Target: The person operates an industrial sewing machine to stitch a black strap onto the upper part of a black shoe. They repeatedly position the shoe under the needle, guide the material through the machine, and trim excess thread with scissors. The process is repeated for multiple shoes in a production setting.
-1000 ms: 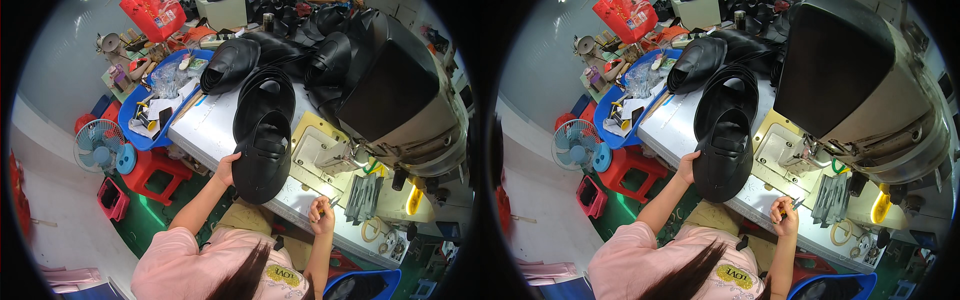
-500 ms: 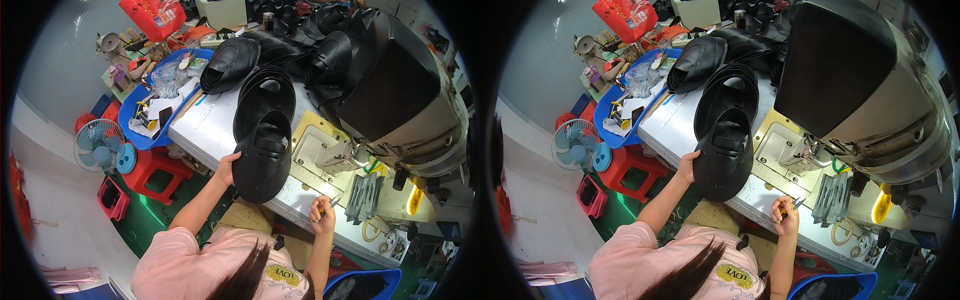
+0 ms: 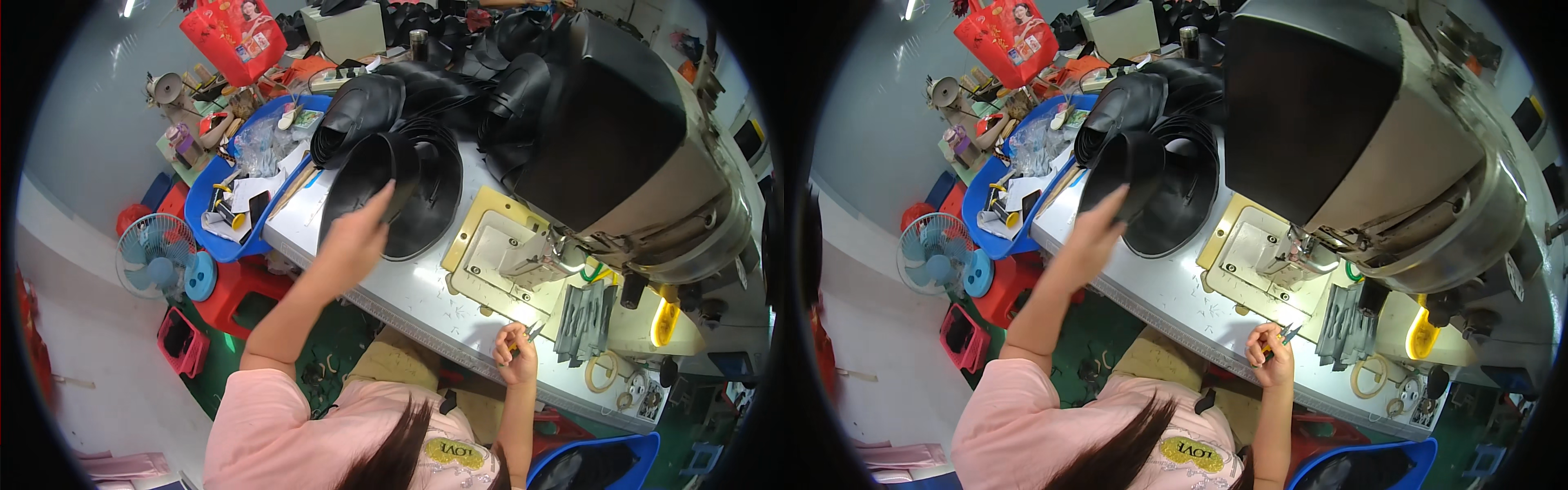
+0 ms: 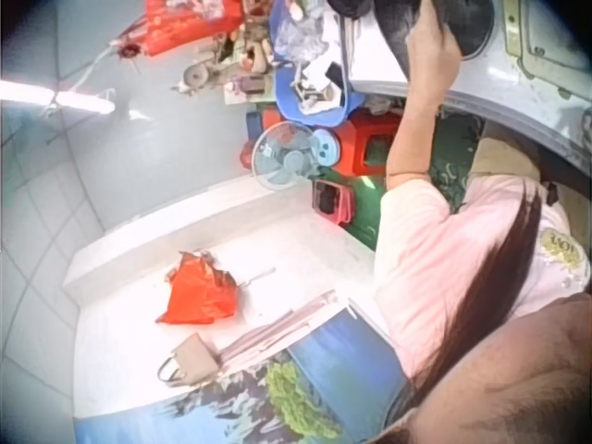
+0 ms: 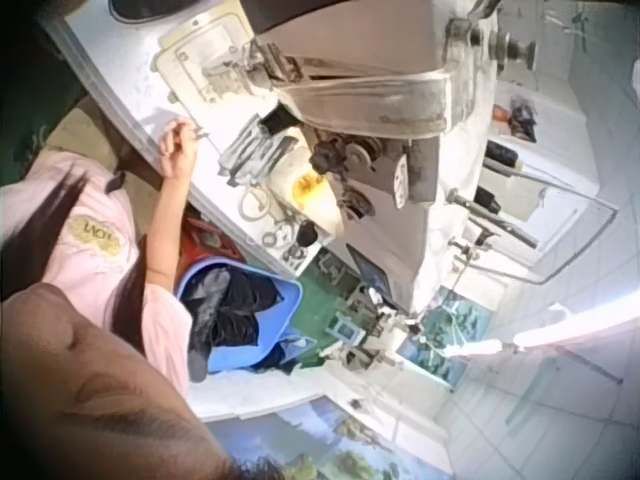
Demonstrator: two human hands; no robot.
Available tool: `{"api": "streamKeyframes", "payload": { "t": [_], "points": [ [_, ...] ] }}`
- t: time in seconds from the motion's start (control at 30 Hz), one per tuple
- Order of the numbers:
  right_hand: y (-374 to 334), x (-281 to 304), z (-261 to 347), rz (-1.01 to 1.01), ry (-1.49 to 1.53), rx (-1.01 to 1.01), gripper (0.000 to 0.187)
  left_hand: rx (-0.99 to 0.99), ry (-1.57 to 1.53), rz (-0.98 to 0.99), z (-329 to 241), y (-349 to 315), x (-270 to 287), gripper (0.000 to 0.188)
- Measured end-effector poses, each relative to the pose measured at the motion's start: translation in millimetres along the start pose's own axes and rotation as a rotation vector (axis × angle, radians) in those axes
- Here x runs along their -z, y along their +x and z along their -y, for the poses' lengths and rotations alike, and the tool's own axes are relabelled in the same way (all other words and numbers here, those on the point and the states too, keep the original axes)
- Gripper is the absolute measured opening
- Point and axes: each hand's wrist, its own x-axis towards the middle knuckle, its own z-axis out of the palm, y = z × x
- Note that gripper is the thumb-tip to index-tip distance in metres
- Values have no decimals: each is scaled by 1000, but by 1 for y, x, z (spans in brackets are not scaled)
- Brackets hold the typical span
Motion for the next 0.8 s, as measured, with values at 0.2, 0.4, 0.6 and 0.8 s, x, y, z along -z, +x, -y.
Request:
{"api": "streamKeyframes", "payload": {
  "t": [0.2, 0.4, 0.6, 0.8],
  "points": [
    [2, 1, -1, 25, 10, -23, 21, -48, 597, -84, 52, 47, -132, 53],
    [3, 0, 0, 36, 29, -25, 21, -25, 606, -192, 79, 94, -162, 47],
    [0, 0, 0, -17, 26, -18, 22, -165, -236, -735, 86, 116, -91, 16],
    [2, -5, 2, -7, 3, -55, 22, 620, -1050, -1073, 233, 180, -5, 17]
  ]
}}
